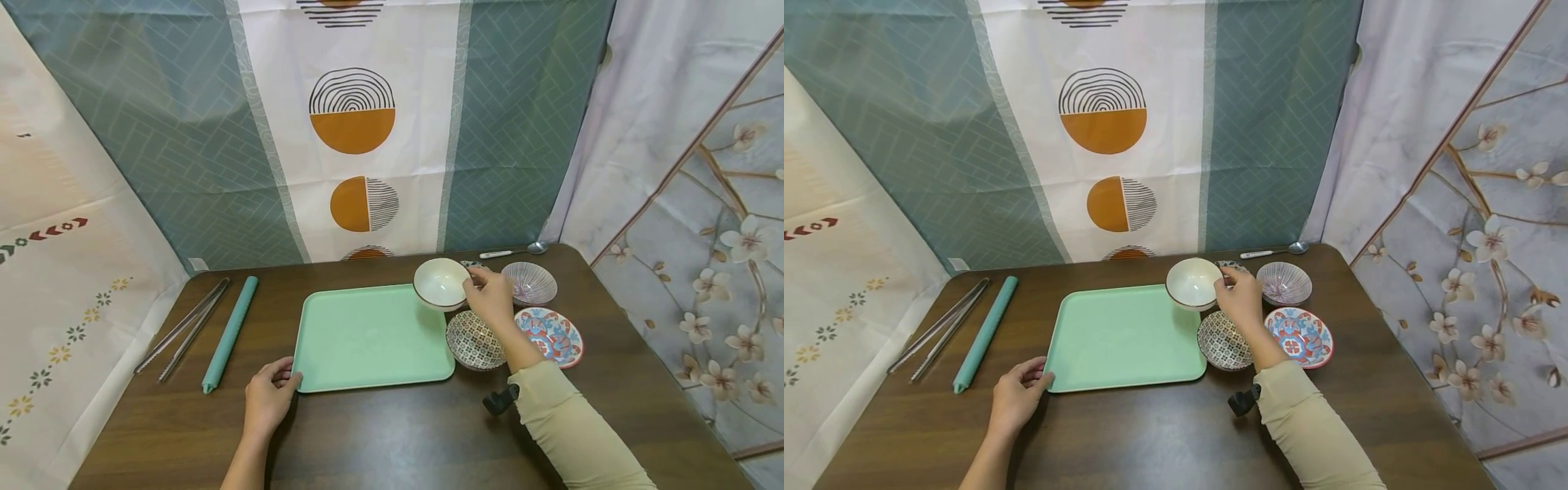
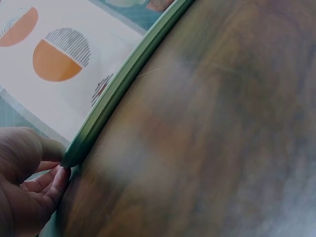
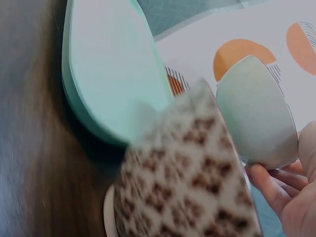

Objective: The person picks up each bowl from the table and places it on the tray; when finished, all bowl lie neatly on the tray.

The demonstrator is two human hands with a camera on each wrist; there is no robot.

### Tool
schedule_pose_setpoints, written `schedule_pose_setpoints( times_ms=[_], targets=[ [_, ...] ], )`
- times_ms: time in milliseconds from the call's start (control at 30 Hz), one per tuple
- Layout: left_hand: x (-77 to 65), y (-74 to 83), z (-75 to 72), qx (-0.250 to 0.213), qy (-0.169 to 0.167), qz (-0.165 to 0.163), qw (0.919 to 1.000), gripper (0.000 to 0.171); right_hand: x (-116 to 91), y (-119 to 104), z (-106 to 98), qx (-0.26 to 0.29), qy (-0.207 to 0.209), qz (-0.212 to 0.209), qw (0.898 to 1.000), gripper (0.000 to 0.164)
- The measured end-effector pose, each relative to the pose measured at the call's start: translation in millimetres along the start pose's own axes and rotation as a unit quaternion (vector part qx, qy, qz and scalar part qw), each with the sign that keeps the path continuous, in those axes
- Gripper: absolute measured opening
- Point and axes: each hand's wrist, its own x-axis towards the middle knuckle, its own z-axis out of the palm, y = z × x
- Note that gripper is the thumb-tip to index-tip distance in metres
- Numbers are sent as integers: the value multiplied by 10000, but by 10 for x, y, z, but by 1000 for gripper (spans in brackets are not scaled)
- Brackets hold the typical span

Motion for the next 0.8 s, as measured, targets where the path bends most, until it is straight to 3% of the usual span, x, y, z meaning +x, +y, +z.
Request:
schedule_pose_setpoints(
  times_ms=[400, 800],
  targets=[
    [7, 5, -3, -132, -21, 11, 9999, 32, -4, -207, 403, 52, -369, 179, 9991, 30],
    [-16, -20, -17, -182, -69, -15, 9998, 32, -83, -421, 962, 117, -874, 423, 9952, 30]
  ],
)
